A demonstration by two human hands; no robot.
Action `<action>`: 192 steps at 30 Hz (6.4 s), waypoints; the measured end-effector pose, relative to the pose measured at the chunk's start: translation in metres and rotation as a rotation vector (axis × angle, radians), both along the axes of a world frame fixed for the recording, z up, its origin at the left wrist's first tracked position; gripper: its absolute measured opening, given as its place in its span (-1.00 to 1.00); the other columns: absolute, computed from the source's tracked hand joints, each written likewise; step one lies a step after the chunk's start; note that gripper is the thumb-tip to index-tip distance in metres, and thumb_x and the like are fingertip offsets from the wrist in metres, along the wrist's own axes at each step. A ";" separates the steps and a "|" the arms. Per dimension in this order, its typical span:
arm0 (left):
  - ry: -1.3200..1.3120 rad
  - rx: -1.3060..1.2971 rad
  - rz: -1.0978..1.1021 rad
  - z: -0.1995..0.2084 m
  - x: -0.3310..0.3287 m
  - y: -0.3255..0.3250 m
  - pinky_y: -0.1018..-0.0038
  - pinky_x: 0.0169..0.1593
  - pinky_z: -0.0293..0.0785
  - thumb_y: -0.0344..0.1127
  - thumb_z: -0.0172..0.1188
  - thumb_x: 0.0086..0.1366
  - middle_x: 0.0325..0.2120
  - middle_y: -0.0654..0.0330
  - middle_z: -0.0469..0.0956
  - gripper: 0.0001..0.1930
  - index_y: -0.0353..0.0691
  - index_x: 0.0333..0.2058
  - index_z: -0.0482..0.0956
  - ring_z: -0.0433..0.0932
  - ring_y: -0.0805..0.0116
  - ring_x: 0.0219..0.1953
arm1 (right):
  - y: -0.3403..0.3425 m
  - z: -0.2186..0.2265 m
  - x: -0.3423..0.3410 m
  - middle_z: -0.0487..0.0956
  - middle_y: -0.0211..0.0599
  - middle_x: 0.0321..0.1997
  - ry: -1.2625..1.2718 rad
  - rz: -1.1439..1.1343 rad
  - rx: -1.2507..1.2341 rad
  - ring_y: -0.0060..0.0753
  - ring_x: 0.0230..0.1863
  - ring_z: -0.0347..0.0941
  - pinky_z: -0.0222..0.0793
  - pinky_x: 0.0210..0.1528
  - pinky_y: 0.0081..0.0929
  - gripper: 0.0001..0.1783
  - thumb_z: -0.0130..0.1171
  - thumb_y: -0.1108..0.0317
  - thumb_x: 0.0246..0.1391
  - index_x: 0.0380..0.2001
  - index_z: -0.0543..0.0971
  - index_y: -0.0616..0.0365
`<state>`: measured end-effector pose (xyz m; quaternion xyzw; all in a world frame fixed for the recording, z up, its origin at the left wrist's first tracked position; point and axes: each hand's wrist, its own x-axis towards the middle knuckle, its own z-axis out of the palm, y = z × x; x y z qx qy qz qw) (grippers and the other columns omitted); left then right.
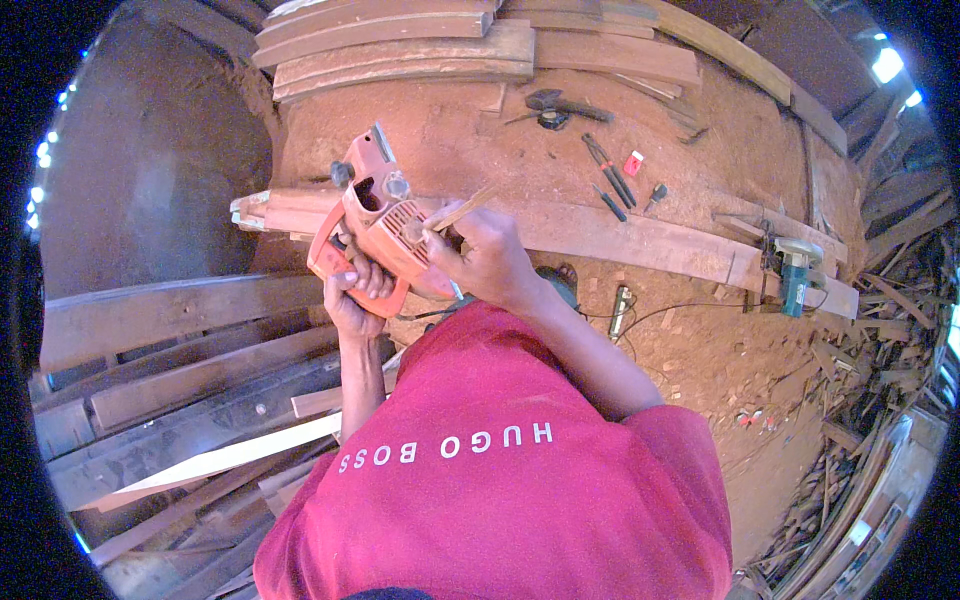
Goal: The person holds an electric power planer and uses a thin wooden stick to apply a substance through the ventilation slots of the tool's casing.
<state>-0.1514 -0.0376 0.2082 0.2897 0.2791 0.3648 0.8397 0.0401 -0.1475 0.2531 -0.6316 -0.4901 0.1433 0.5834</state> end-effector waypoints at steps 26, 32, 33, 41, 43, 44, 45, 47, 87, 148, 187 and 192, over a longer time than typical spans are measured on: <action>-0.014 0.006 -0.029 -0.008 -0.002 0.003 0.53 -0.55 0.28 -0.26 0.01 0.05 -0.72 0.37 0.20 -0.84 -0.09 -0.60 0.25 0.25 0.51 -0.69 | 0.004 -0.002 -0.001 0.61 -0.07 -0.40 0.055 0.034 -0.072 -0.10 -0.39 0.59 0.46 -0.37 -0.26 -0.84 0.31 0.43 -0.01 -0.31 0.62 0.21; 0.006 -0.017 0.025 -0.006 0.000 0.002 0.52 -0.54 0.27 -0.27 -0.01 0.06 -0.73 0.38 0.19 -0.84 -0.09 -0.61 0.24 0.25 0.52 -0.68 | 0.009 -0.015 -0.003 0.61 -0.15 -0.53 -0.105 0.019 0.034 -0.49 -0.50 0.56 0.42 -0.45 -0.51 -0.79 0.36 0.42 0.01 -0.25 0.66 0.24; -0.001 -0.015 0.011 -0.006 0.000 0.003 0.52 -0.54 0.26 -0.27 -0.01 0.06 -0.73 0.37 0.19 -0.84 -0.09 -0.61 0.24 0.25 0.52 -0.68 | 0.011 -0.017 -0.005 0.62 -0.15 -0.52 -0.129 0.010 0.079 -0.49 -0.49 0.57 0.42 -0.44 -0.52 -0.78 0.36 0.42 0.01 -0.25 0.67 0.24; 0.057 0.001 0.022 -0.003 0.000 0.001 0.51 -0.55 0.30 -0.26 -0.01 0.05 -0.76 0.29 0.23 -0.84 -0.15 -0.61 0.27 0.24 0.49 -0.71 | 0.012 0.005 0.000 0.61 -0.20 -0.53 0.155 -0.050 -0.050 -0.52 -0.56 0.50 0.39 -0.47 -0.53 -0.83 0.33 0.46 0.02 -0.28 0.66 0.25; 0.047 0.012 0.011 -0.006 -0.001 0.002 0.50 -0.55 0.32 -0.26 -0.01 0.06 -0.76 0.30 0.23 -0.84 -0.15 -0.60 0.28 0.25 0.49 -0.71 | 0.013 0.008 -0.001 0.61 -0.20 -0.53 0.046 -0.058 -0.015 -0.52 -0.57 0.48 0.37 -0.49 -0.54 -0.85 0.33 0.47 0.02 -0.30 0.66 0.25; 0.043 0.017 0.006 -0.007 -0.002 0.003 0.50 -0.55 0.32 -0.26 -0.01 0.06 -0.76 0.30 0.23 -0.84 -0.16 -0.60 0.29 0.25 0.49 -0.71 | 0.013 0.006 -0.002 0.60 -0.20 -0.53 -0.011 -0.053 -0.008 -0.53 -0.58 0.47 0.35 -0.50 -0.55 -0.86 0.33 0.47 0.02 -0.31 0.66 0.25; 0.031 0.018 0.001 -0.007 -0.002 0.003 0.50 -0.55 0.32 -0.26 -0.01 0.06 -0.76 0.30 0.23 -0.84 -0.16 -0.60 0.29 0.25 0.49 -0.71 | 0.013 0.003 -0.002 0.60 -0.21 -0.54 -0.065 -0.046 0.000 -0.53 -0.58 0.47 0.34 -0.51 -0.55 -0.87 0.34 0.47 0.01 -0.33 0.66 0.25; 0.007 0.019 -0.008 -0.008 -0.002 0.003 0.51 -0.55 0.32 -0.26 0.00 0.07 -0.76 0.30 0.23 -0.84 -0.16 -0.60 0.30 0.25 0.49 -0.71 | 0.012 -0.001 -0.002 0.62 -0.11 -0.46 -0.054 -0.014 -0.010 -0.23 -0.52 0.54 0.41 -0.47 -0.38 -0.85 0.33 0.44 -0.01 -0.32 0.65 0.22; 0.041 0.034 -0.023 -0.001 -0.002 0.002 0.54 -0.57 0.28 -0.28 0.02 0.04 -0.74 0.37 0.18 -0.84 -0.12 -0.60 0.25 0.24 0.52 -0.71 | 0.005 -0.003 0.009 0.63 -0.13 -0.46 0.028 0.061 -0.167 -0.37 -0.45 0.56 0.43 -0.40 -0.43 -0.83 0.32 0.40 0.06 -0.32 0.62 0.29; -0.004 -0.025 -0.015 -0.017 -0.007 0.004 0.53 -0.54 0.32 -0.27 0.03 0.09 -0.72 0.37 0.21 -0.85 -0.12 -0.57 0.27 0.28 0.51 -0.68 | 0.000 -0.011 0.013 0.64 -0.20 -0.40 0.072 0.064 -0.221 -0.52 -0.31 0.56 0.46 -0.25 -0.47 -0.82 0.29 0.43 0.08 -0.26 0.62 0.29; -0.043 -0.104 -0.038 -0.021 -0.007 0.006 0.54 -0.52 0.27 -0.25 0.03 0.04 -0.75 0.35 0.17 -0.81 -0.09 -0.64 0.22 0.23 0.48 -0.68 | 0.003 -0.028 -0.009 0.56 -0.21 -0.53 0.082 0.066 -0.085 -0.59 -0.58 0.37 0.26 -0.53 -0.51 -0.83 0.29 0.43 0.06 -0.26 0.66 0.26; -0.064 -0.123 -0.051 -0.016 -0.005 0.002 0.53 -0.53 0.31 -0.26 0.03 0.04 -0.75 0.35 0.18 -0.81 -0.09 -0.63 0.23 0.25 0.48 -0.68 | -0.002 -0.010 0.000 0.56 -0.24 -0.53 0.067 0.095 -0.217 -0.62 -0.54 0.39 0.31 -0.50 -0.54 -0.83 0.26 0.41 0.09 -0.27 0.64 0.27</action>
